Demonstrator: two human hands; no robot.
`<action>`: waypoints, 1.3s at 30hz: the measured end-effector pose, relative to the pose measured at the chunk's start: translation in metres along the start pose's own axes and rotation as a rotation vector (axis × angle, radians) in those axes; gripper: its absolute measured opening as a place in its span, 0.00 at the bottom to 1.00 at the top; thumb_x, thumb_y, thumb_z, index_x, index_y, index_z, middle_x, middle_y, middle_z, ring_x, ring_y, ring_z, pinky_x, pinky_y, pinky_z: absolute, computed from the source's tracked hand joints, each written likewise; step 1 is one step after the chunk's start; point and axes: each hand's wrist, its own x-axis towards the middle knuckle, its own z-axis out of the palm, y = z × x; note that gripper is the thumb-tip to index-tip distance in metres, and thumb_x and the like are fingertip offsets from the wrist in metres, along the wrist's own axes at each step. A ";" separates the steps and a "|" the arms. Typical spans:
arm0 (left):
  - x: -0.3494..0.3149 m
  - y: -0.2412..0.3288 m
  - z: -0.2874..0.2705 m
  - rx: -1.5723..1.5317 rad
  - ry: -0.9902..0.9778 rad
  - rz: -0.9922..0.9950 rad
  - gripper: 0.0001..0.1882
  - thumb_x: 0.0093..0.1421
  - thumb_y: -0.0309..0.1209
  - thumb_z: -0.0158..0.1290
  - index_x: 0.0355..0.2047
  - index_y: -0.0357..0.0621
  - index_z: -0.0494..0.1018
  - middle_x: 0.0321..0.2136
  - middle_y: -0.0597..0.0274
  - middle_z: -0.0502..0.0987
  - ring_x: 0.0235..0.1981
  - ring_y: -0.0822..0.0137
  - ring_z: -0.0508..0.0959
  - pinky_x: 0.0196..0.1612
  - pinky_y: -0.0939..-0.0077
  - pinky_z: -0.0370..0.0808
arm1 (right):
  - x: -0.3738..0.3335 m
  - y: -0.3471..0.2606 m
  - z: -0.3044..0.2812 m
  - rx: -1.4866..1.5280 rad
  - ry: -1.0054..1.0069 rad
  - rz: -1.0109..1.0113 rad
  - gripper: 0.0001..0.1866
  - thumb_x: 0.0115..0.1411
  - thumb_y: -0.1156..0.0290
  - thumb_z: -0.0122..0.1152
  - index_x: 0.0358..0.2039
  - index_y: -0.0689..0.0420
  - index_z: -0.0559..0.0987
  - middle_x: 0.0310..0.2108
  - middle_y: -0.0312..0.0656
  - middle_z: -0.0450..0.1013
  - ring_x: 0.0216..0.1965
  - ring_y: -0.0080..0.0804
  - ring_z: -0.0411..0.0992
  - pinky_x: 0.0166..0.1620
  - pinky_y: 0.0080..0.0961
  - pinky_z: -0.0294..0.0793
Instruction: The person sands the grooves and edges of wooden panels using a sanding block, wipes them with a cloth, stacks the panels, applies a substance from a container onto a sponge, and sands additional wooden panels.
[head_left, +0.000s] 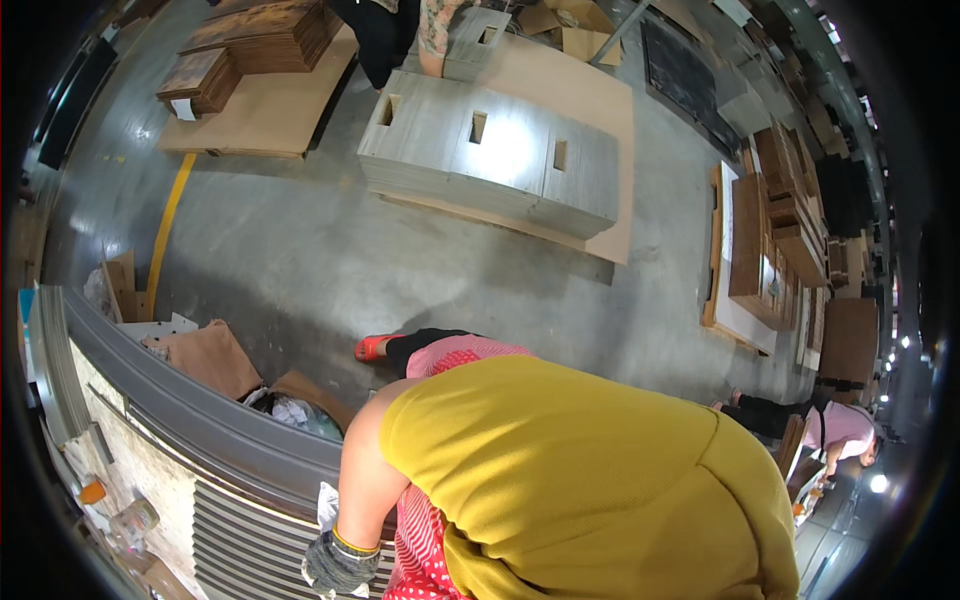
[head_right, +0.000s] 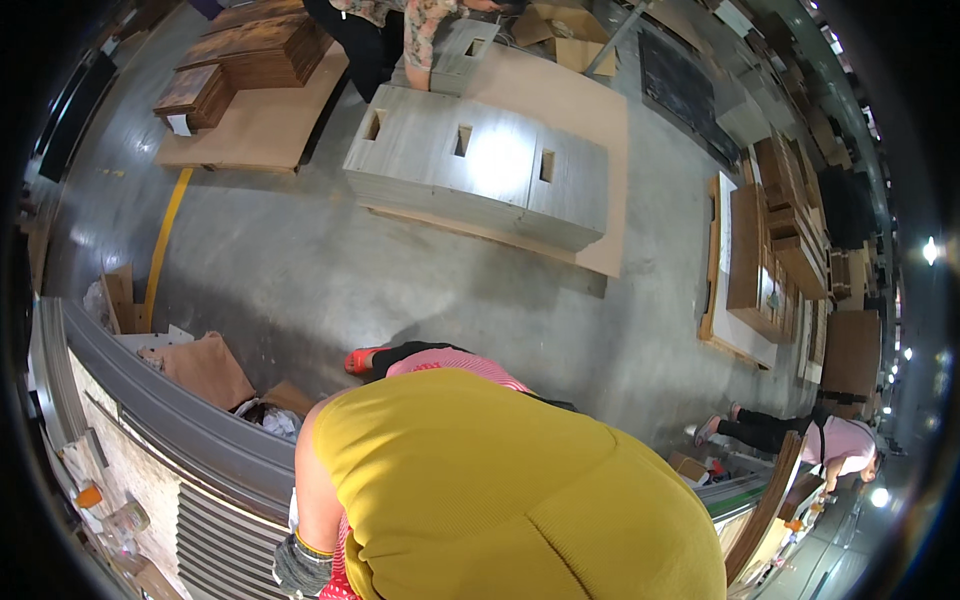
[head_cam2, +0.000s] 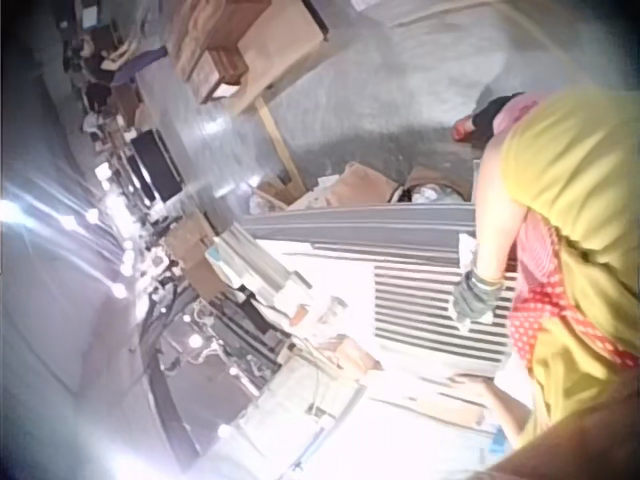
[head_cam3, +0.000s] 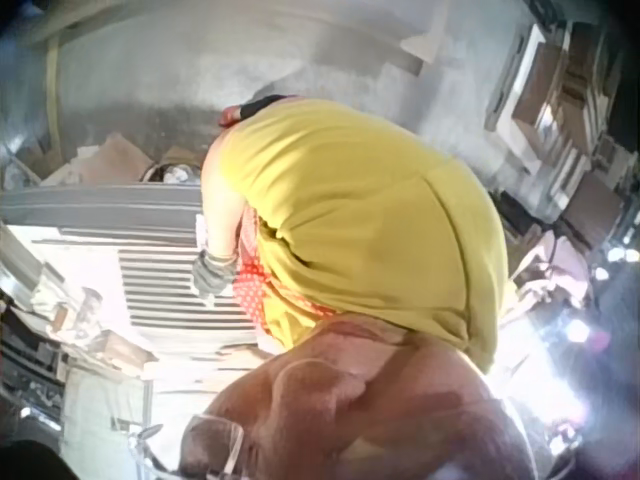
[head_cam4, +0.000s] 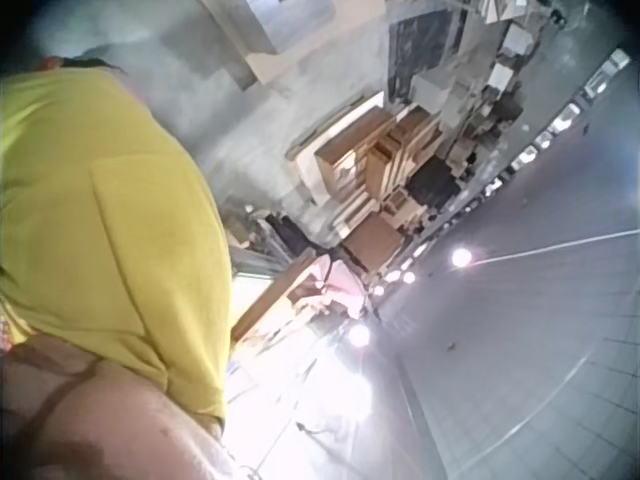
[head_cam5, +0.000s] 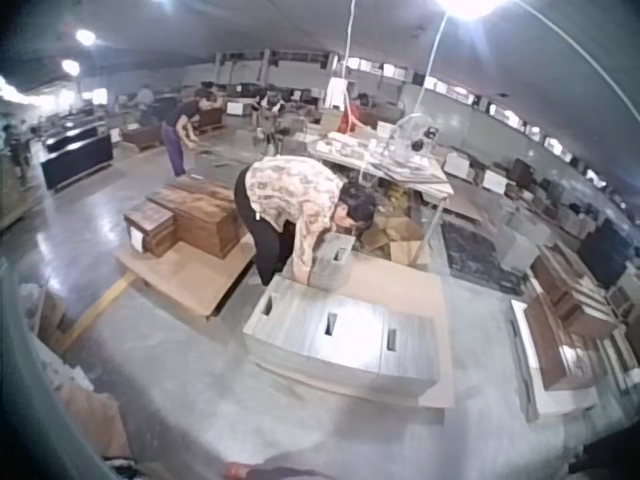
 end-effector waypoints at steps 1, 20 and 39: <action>0.000 -0.003 0.001 0.033 0.005 0.018 0.22 0.66 0.26 0.39 0.58 0.26 0.59 0.55 0.38 0.66 0.58 0.45 0.65 0.64 0.49 0.59 | 0.002 0.001 0.000 0.003 0.001 0.007 0.23 0.44 0.56 0.66 0.40 0.54 0.79 0.34 0.41 0.75 0.37 0.39 0.75 0.44 0.34 0.73; 0.070 0.088 -0.076 -0.072 -0.033 -0.264 0.24 0.67 0.37 0.40 0.56 0.31 0.65 0.54 0.41 0.69 0.53 0.50 0.71 0.58 0.61 0.65 | 0.012 0.005 0.001 0.036 0.023 0.076 0.21 0.43 0.59 0.66 0.39 0.53 0.79 0.35 0.41 0.75 0.38 0.40 0.74 0.45 0.34 0.72; 0.118 0.151 -0.095 -0.229 0.033 -0.278 0.26 0.67 0.41 0.40 0.54 0.29 0.65 0.53 0.38 0.69 0.52 0.46 0.70 0.57 0.58 0.65 | 0.014 0.003 0.001 0.127 0.037 0.123 0.20 0.42 0.62 0.66 0.37 0.53 0.80 0.35 0.40 0.75 0.38 0.40 0.74 0.46 0.34 0.72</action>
